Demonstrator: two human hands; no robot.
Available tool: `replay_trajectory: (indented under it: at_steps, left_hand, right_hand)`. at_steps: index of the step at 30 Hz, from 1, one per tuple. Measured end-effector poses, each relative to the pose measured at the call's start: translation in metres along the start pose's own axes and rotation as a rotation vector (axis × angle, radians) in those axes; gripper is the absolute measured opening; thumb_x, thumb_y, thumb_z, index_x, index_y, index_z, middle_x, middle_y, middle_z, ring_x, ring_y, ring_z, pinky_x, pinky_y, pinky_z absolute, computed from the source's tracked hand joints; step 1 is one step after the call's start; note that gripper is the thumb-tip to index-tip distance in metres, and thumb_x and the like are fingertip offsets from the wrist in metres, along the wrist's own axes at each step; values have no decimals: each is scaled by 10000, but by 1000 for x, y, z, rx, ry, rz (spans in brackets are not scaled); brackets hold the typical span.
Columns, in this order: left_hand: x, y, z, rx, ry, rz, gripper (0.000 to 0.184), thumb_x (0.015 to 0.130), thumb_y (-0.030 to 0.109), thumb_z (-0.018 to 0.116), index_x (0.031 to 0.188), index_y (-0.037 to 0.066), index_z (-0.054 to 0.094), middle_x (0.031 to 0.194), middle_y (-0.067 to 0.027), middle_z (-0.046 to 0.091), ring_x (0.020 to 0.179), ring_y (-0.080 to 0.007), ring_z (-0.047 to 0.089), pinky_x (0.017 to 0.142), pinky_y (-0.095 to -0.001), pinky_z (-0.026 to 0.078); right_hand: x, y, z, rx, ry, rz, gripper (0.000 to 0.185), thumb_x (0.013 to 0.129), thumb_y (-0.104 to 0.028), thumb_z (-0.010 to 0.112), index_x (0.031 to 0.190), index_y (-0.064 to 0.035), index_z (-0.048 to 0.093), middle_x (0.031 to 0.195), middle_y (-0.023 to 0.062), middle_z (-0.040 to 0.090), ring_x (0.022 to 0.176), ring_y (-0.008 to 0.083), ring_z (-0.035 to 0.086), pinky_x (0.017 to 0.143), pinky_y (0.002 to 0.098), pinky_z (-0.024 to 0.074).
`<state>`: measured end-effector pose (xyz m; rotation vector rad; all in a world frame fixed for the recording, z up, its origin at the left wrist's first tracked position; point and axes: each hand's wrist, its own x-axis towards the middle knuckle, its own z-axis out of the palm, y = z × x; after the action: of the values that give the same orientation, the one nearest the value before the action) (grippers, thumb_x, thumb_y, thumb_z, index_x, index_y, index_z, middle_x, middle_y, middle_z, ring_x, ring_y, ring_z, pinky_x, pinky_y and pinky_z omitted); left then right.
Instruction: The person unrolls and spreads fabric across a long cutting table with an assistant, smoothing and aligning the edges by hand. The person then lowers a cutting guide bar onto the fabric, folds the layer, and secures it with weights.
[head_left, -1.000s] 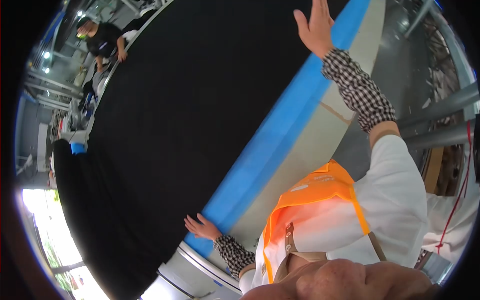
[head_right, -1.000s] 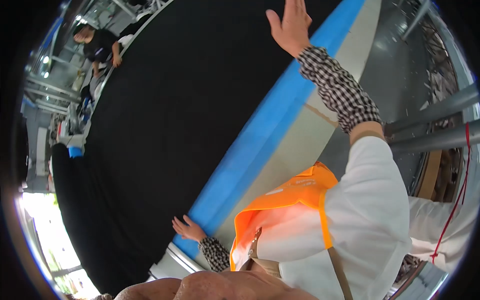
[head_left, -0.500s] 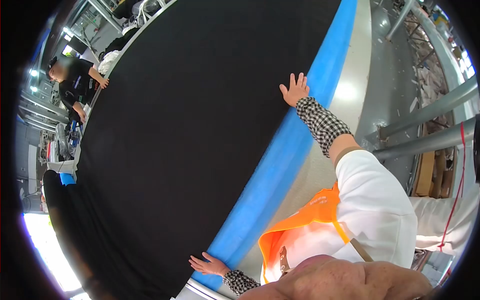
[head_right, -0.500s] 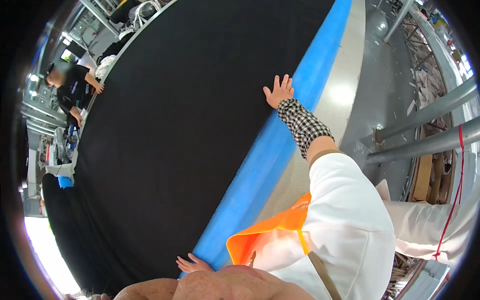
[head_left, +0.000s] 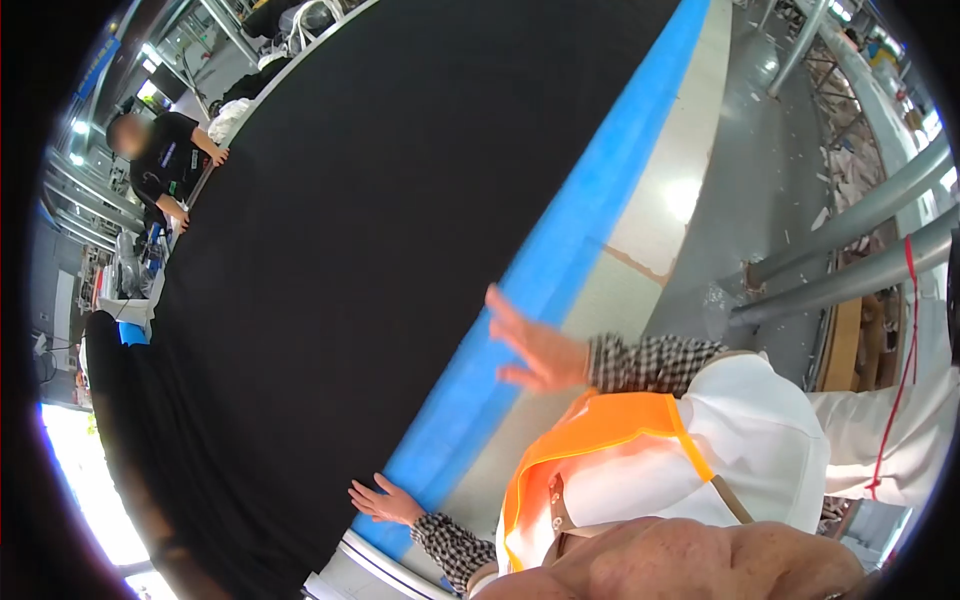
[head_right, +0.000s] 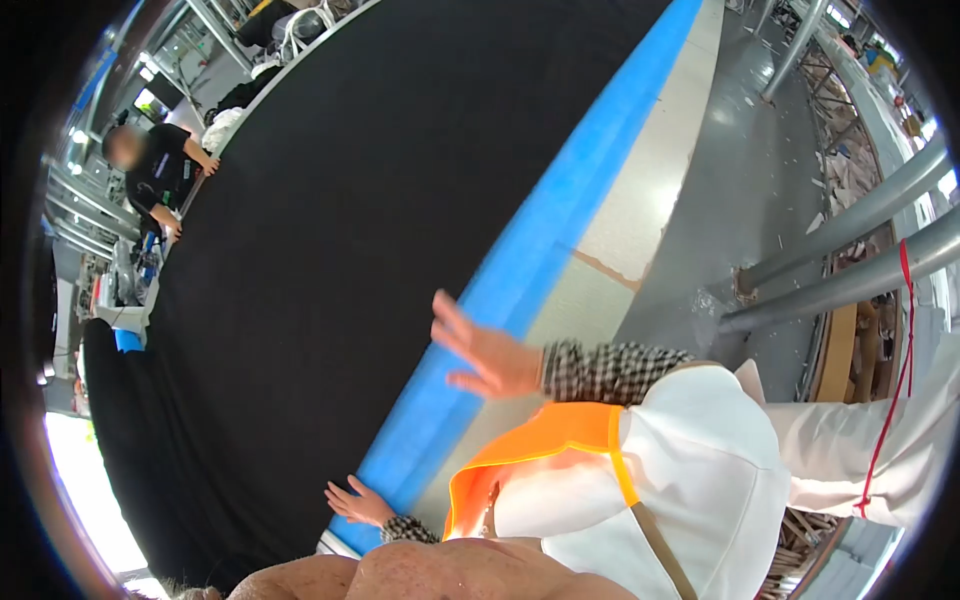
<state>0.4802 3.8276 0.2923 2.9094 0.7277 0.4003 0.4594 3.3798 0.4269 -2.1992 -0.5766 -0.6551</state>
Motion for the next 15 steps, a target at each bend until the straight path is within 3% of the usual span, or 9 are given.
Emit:
replay_trajectory:
  at_steps: [2, 3, 4, 5, 7, 9, 12, 15]
  left_hand:
    - [9, 3, 3, -16, 32, 1, 660, 986, 569, 469, 1473, 124, 438, 1565, -78, 352, 1447, -300, 290, 1096, -628, 267]
    - [7, 4, 2, -12, 53, 11, 645, 978, 539, 508, 1469, 126, 444, 1545, -92, 382, 1442, -317, 300, 1090, -629, 277]
    - [10, 7, 6, -65, 80, 87, 634, 975, 521, 523, 1469, 130, 445, 1541, -96, 388, 1441, -324, 302, 1090, -631, 276]
    - [14, 6, 13, -103, 115, 148, 624, 973, 502, 537, 1468, 134, 445, 1537, -99, 394, 1440, -331, 304, 1090, -634, 275]
    - [12, -13, 7, -138, 145, 187, 606, 966, 460, 566, 1467, 141, 446, 1533, -108, 400, 1439, -346, 304, 1096, -634, 269]
    - [9, -6, 1, -127, 109, 111, 591, 963, 435, 575, 1461, 140, 451, 1540, -108, 390, 1445, -351, 293, 1104, -632, 261]
    - [5, 12, -15, -119, 67, 20, 583, 965, 437, 569, 1454, 140, 459, 1556, -97, 367, 1457, -343, 268, 1106, -637, 253]
    - [5, 5, -11, -149, 87, 15, 571, 978, 455, 547, 1457, 156, 459, 1558, -79, 367, 1460, -330, 260, 1103, -641, 249]
  right_hand:
    - [12, 30, -37, 56, 241, 184, 938, 898, -185, 699, 1556, 15, 62, 1612, 295, 49, 1486, 393, 191, 1085, 438, 390]
    - [21, 44, -66, 155, 384, 408, 965, 895, -189, 702, 1554, 30, 33, 1620, 276, 45, 1486, 358, 204, 1078, 424, 396]
    - [19, 99, -97, -332, 483, 437, 939, 897, -178, 690, 1549, 40, 51, 1623, 259, 78, 1472, 337, 245, 1027, 404, 442]
    - [23, 126, -137, -450, 627, 495, 862, 914, -171, 660, 1537, 33, 99, 1597, 241, 123, 1398, 320, 313, 1007, 399, 453]
    - [49, 111, -234, -344, 923, 400, 715, 949, -158, 599, 1513, 18, 196, 1546, 205, 214, 1250, 286, 449, 966, 389, 474]
    - [85, 67, -288, -209, 1083, 162, 581, 984, -145, 539, 1490, 3, 293, 1494, 168, 304, 1103, 251, 586, 925, 379, 495]
    - [116, 43, -260, -471, 1065, -83, 522, 1019, -147, 503, 1468, 30, 304, 1493, 233, 368, 1255, 279, 506, 979, 394, 466]
    - [63, 79, -154, -663, 581, 106, 620, 1010, -206, 512, 1525, 18, 251, 1535, 255, 325, 1362, 327, 415, 1130, 434, 309]
